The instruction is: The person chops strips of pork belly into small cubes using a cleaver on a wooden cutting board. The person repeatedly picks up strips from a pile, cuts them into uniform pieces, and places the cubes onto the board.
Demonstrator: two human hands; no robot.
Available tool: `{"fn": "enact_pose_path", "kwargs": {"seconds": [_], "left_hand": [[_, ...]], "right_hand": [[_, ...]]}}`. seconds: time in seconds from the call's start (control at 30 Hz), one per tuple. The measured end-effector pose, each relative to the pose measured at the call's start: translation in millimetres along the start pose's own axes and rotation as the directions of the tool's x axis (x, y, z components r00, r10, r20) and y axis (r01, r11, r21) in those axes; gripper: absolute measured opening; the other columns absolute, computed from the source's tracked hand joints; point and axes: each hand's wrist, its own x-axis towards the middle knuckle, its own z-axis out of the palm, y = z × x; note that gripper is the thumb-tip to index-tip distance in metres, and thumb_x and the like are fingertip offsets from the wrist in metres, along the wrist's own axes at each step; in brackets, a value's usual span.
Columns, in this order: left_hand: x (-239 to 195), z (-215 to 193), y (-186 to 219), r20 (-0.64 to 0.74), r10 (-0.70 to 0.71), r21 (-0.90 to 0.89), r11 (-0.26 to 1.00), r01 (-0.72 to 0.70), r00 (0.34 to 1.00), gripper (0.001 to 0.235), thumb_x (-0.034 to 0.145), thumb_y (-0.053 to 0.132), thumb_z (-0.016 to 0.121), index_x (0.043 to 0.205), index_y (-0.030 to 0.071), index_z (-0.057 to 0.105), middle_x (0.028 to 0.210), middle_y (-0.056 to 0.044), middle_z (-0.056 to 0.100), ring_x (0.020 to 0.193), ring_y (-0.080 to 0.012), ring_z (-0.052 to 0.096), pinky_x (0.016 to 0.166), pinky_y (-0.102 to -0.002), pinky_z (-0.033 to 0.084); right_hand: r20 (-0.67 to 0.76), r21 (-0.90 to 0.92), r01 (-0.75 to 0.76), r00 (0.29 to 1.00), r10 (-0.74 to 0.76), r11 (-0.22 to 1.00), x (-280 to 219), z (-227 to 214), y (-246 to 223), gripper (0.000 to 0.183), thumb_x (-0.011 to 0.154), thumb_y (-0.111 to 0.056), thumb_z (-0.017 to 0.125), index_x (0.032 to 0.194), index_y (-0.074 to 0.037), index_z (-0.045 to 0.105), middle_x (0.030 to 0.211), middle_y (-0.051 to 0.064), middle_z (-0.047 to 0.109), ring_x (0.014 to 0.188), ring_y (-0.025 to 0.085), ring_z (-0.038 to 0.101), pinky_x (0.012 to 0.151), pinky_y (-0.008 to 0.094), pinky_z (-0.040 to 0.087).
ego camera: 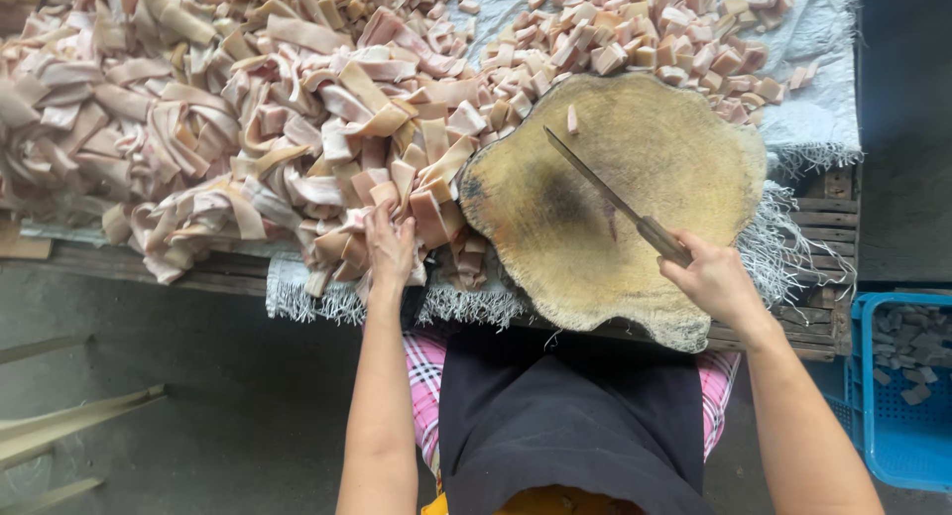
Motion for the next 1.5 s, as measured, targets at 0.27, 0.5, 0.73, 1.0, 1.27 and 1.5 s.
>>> {"fn": "enact_pose_path", "kwargs": {"seconds": [0.27,0.5,0.73,1.0,1.27,1.5], "left_hand": [[-4.4,34.5,3.6,0.034,-0.025,0.135,0.991,0.021,0.999,0.073,0.090,0.026,0.072,0.154,0.013,0.039,0.151,-0.017,0.048,0.138,-0.0413,0.045,0.109,-0.061,0.035],[7.2,41.4,18.7,0.024,-0.095,0.003,0.995,0.095,0.995,0.082,0.084,0.030,0.078,0.155,0.025,0.039,0.143,-0.016,0.053,0.133,-0.0374,0.049,0.110,-0.063,0.032],[11.5,48.0,22.7,-0.090,0.056,-0.010,0.998,-0.057,0.994,0.053,0.084,0.023,0.079,0.130,0.018,0.052,0.124,-0.016,0.060,0.122,-0.0384,0.056,0.103,-0.053,0.043],[7.9,54.8,2.8,0.097,0.066,0.031,0.997,-0.069,0.993,0.038,0.087,0.030,0.078,0.113,0.007,0.064,0.101,-0.021,0.071,0.100,-0.0395,0.067,0.089,-0.048,0.051],[-15.2,-20.6,87.8,0.378,0.046,-0.021,0.999,-0.041,0.925,0.030,0.099,0.036,0.069,0.110,0.008,0.071,0.088,-0.018,0.074,0.080,-0.0289,0.072,0.074,-0.041,0.056],[-29.1,26.7,139.4,0.667,0.200,-0.477,0.855,0.205,0.717,0.024,0.108,0.027,0.059,0.116,0.005,0.058,0.090,-0.008,0.072,0.075,-0.0096,0.072,0.058,-0.027,0.060]], "right_hand": [[-0.248,-0.006,-0.254,0.937,0.245,0.967,74.4,-8.7,0.2,0.039,0.100,-0.017,0.063,0.134,0.001,0.064,0.091,0.019,0.074,0.072,0.024,0.073,0.066,0.036,0.061],[-0.124,0.495,-0.202,0.946,0.299,0.845,-19.5,-14.6,-44.7,0.027,0.106,-0.021,0.062,0.114,0.004,0.061,0.074,0.007,0.063,0.054,0.014,0.058,0.044,0.033,0.048],[0.110,0.072,-0.450,0.890,0.442,0.890,-45.7,38.7,-62.3,0.040,0.103,-0.024,0.060,0.124,0.007,0.047,0.069,0.023,0.068,0.051,0.027,0.067,0.050,0.038,0.053],[0.175,0.033,-0.511,0.849,0.499,0.859,-34.7,33.3,-68.0,0.045,0.101,-0.022,0.055,0.135,0.004,0.041,0.076,0.021,0.068,0.056,0.030,0.069,0.057,0.044,0.057],[0.166,0.108,-0.476,0.874,0.456,0.873,-35.4,29.4,-58.5,0.046,0.099,-0.020,0.058,0.134,0.006,0.043,0.073,0.017,0.066,0.053,0.027,0.067,0.053,0.042,0.055],[0.102,0.115,-0.447,0.893,0.438,0.887,-37.1,29.6,-62.3,0.044,0.100,-0.023,0.061,0.129,0.007,0.048,0.060,0.016,0.063,0.047,0.028,0.064,0.050,0.042,0.052]]}}
